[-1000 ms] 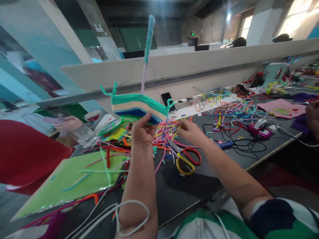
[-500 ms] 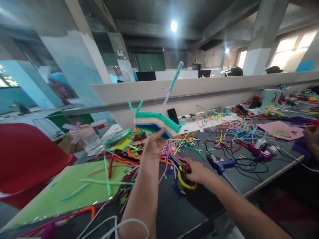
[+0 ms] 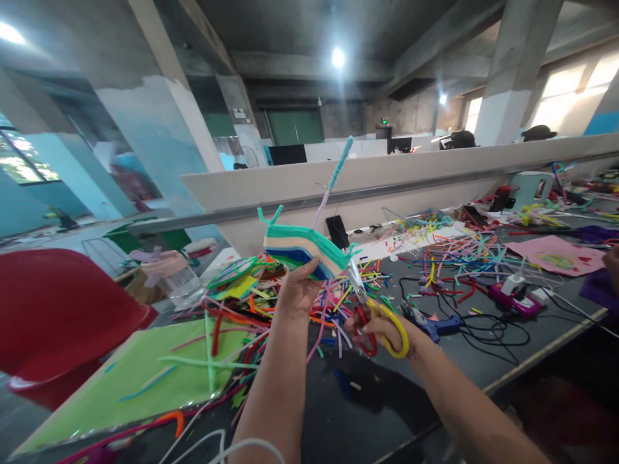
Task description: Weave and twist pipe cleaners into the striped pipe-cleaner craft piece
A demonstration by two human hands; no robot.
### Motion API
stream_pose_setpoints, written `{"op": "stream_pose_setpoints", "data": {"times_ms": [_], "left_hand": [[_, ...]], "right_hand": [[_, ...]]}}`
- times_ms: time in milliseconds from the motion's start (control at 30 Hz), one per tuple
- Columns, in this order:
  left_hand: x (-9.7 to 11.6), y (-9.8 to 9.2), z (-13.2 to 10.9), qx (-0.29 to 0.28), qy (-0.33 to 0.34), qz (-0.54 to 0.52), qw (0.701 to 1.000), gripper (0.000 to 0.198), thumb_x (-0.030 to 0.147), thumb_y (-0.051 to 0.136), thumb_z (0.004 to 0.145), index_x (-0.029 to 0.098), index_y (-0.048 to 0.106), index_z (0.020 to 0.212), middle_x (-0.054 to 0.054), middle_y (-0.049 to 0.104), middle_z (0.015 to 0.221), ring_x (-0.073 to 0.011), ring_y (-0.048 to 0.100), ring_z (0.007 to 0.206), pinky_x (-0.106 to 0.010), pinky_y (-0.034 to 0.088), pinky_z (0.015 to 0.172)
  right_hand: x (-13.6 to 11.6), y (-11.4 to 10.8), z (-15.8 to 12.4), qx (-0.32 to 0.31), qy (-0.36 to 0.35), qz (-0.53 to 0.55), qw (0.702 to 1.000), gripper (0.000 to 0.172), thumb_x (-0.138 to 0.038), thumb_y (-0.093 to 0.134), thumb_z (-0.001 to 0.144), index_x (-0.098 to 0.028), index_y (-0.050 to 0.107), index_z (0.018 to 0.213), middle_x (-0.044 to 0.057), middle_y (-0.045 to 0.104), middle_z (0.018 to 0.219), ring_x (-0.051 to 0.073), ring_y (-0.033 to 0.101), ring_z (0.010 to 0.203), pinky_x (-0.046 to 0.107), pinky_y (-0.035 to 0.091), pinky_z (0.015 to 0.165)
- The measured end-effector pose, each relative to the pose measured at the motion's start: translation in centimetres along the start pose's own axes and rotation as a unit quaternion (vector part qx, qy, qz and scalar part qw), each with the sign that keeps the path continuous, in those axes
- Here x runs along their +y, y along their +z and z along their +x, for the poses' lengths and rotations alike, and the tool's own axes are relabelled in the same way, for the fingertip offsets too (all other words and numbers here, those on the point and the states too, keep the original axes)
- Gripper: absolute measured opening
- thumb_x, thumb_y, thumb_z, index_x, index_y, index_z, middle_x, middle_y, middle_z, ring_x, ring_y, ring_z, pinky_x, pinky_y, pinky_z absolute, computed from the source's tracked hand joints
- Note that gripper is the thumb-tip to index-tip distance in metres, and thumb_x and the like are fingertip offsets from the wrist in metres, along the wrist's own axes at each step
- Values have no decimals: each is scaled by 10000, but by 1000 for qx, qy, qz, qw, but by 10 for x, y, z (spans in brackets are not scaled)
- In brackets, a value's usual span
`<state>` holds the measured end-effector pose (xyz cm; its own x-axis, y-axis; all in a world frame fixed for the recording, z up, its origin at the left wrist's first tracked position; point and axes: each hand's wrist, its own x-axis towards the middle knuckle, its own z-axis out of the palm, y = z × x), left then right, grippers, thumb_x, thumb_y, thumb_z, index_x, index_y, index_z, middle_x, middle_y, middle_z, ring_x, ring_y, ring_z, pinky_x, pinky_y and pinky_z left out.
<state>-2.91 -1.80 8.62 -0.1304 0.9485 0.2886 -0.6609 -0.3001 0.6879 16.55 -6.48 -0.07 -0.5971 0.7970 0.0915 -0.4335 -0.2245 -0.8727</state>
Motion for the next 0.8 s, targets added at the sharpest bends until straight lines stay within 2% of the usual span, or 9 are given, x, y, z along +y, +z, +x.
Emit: {"op": "stream_pose_setpoints", "data": {"times_ms": [100,200,300,367,500,667,800], "left_hand": [[4,-5,2,-4,13,4,1000,476,100,787,587,231,665,1027,-16,738,925,-236,675,961,-345,565,832],[6,-12,6,5,14,10,1000,463,94,793,578,209,672,1010,-25,739,899,-224,684,926,-313,567,806],[4,-17,10,5,1,30,1000,475,97,804,562,193,671,1008,-30,740,876,-223,693,881,-311,571,782],[-2,-19,11,-5,-13,49,999,498,98,812,549,188,669,1017,-33,740,874,-233,695,872,-327,571,782],[-21,-15,11,-13,-51,91,994,527,114,830,528,180,674,1027,-43,739,889,-261,689,903,-369,563,819],[-44,-8,9,-50,-94,123,987,501,112,814,566,184,675,1042,-55,733,950,-264,683,928,-387,555,851],[-57,-5,7,-29,-90,112,989,475,131,802,574,202,682,1028,-37,731,980,-259,679,948,-379,550,869]], "right_hand": [[-7,11,32,3,-50,66,997,706,-114,663,598,-272,442,1249,33,679,971,222,656,919,394,548,740],[-12,21,61,46,-136,105,984,673,-145,715,603,-283,451,1206,-5,668,888,175,663,826,281,531,643],[-10,23,75,98,-230,115,961,643,-196,751,624,-291,465,1192,-11,653,896,148,642,779,233,494,576],[-7,18,76,118,-263,110,951,636,-226,756,639,-292,465,1202,-9,642,907,134,621,720,237,486,555],[-3,2,71,165,-293,113,935,681,-234,765,628,-284,463,1236,-28,610,821,113,576,621,241,485,543],[2,-11,73,251,-318,110,908,671,-274,764,639,-263,482,1247,-21,619,804,139,598,657,278,522,601],[6,-14,75,273,-302,111,907,647,-308,757,647,-238,498,1236,-11,624,790,142,590,603,297,530,568]]}}
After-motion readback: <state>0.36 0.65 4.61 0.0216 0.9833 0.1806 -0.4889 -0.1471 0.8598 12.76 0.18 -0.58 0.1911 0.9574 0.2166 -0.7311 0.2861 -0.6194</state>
